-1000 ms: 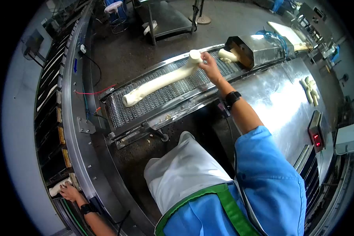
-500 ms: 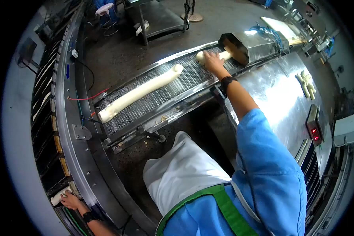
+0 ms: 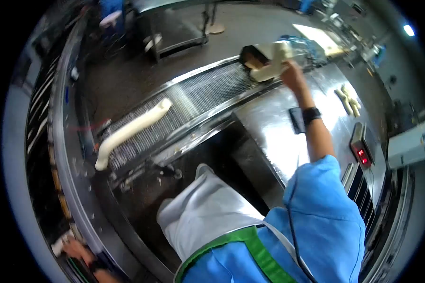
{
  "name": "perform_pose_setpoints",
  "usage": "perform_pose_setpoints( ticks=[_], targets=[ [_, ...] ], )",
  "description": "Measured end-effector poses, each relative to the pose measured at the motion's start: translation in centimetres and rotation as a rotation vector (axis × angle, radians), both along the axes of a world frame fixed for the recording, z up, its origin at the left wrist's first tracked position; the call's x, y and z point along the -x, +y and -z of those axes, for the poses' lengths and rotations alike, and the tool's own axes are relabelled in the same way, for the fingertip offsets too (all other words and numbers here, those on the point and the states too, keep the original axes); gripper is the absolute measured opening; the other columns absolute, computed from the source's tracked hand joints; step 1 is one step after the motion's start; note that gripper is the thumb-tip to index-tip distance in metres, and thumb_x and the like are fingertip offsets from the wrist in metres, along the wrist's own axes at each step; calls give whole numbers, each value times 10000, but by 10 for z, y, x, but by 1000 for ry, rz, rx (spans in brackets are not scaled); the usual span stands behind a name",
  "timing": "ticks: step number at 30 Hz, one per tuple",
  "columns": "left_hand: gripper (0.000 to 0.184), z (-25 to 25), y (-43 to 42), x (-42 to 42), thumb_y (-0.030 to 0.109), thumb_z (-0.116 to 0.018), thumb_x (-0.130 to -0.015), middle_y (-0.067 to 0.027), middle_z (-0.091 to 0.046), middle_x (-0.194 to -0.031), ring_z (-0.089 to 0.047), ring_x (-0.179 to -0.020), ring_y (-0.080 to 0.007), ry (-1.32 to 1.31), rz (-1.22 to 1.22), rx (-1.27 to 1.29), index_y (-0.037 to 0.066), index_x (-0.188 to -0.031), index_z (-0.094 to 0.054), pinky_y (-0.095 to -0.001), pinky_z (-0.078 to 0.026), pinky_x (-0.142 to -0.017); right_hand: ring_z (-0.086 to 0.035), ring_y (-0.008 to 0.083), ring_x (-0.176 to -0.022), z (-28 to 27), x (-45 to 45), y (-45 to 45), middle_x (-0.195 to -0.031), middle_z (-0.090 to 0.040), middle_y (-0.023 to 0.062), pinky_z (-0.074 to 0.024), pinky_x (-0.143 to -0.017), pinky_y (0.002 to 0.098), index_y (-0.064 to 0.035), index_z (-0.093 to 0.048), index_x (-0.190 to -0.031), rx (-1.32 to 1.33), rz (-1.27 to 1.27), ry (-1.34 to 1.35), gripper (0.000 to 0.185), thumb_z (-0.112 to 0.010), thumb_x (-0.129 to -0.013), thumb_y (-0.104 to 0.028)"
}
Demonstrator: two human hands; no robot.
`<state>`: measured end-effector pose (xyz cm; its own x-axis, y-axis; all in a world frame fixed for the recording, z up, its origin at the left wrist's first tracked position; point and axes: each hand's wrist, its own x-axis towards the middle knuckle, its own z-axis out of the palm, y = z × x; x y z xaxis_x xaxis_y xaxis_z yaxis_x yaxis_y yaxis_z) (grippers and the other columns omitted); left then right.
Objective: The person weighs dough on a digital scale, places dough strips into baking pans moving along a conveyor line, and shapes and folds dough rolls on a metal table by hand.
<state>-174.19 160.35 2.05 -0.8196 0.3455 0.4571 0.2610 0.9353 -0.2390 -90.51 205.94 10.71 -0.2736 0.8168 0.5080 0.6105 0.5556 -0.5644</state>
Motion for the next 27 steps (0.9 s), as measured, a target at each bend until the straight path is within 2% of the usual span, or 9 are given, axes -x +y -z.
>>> perform_pose_setpoints(
  ticks=[2, 3, 4, 8, 13, 16, 19, 21, 27],
  targets=[
    [299, 15, -15, 3, 323, -426, -806, -132, -531, -930, -499, -870, -268, 207, 219, 355, 86, -941, -548, -372, -404, -732, -483, 212, -768, -30, -29, -8, -922, -485, 107, -411, -691, 332, -41, -478, -995, -442, 341, -488, 231, -413, -779, -89],
    [357, 5, -5, -12, 365, -446, -782, -129, -497, -1001, -492, -889, -275, 20, 51, -14, 97, -1009, -511, -398, -394, -745, -491, 230, -779, -58, -38, -15, -935, -494, 124, -415, -690, 346, -49, -481, -1007, -493, 434, -594, 245, -456, -765, -83],
    [437, -5, 6, -29, 408, -466, -758, -126, -464, -1072, -486, -908, -282, -72, -123, -401, 109, -1076, -473, -425, -384, -757, -492, 232, -784, -80, -35, -20, -939, -494, 125, -415, -691, 348, -51, -481, -1008, -372, 419, -418, 248, -458, -765, -89],
    [453, -9, 24, -54, 369, -527, -698, -116, -378, -1165, -378, -1036, -321, 63, -87, -467, 174, -1102, -464, -460, -338, -810, -496, 238, -803, -106, 57, -46, -958, -495, 129, -416, -694, 356, -56, -482, -1015, 191, 75, 155, 258, -467, -765, -115],
    [459, -26, 26, -60, 319, -536, -703, -127, -349, -1192, -380, -1031, -314, -41, -75, -520, 137, -1115, -449, -456, -319, -827, -502, 247, -826, -19, 285, -35, -981, -496, 133, -417, -699, 367, -64, -482, -1024, 519, -524, -117, 273, -479, -764, -147],
    [400, -5, 7, -41, 299, -512, -740, -126, -391, -1149, -380, -1041, -294, 22, 79, -464, 127, -1098, -462, -424, -316, -852, -501, 264, -882, 57, 482, -69, -1023, -493, 128, -405, -733, 392, -82, -516, -993, 142, -674, -670, 356, -580, -687, -251],
    [358, -10, 9, -44, 291, -486, -763, -123, -427, -1111, -435, -980, -295, -60, 95, -549, 156, -1094, -473, -411, -351, -818, -488, 291, -903, 93, 552, -84, -944, -519, 144, -385, -755, 418, -69, -547, -910, -77, -479, -616, 382, -619, -610, -295],
    [369, -5, 8, -40, 292, -472, -758, -123, -398, -1149, -425, -995, -305, -21, 28, -483, 160, -1102, -463, -415, -344, -814, -555, 295, -733, 77, 555, -78, -742, -576, 132, -436, -658, 384, -36, -575, -788, 169, -538, -565, 320, -617, -594, -287],
    [408, 5, 4, -26, 382, -447, -749, -96, -332, -1227, -375, -1073, -280, -24, -38, -451, 219, -1123, -443, -420, -293, -865, -525, 283, -841, 11, 424, -78, -894, -551, 150, -413, -742, 353, -28, -526, -953, 203, -349, -67, 445, -615, -594, -275]
  ],
)
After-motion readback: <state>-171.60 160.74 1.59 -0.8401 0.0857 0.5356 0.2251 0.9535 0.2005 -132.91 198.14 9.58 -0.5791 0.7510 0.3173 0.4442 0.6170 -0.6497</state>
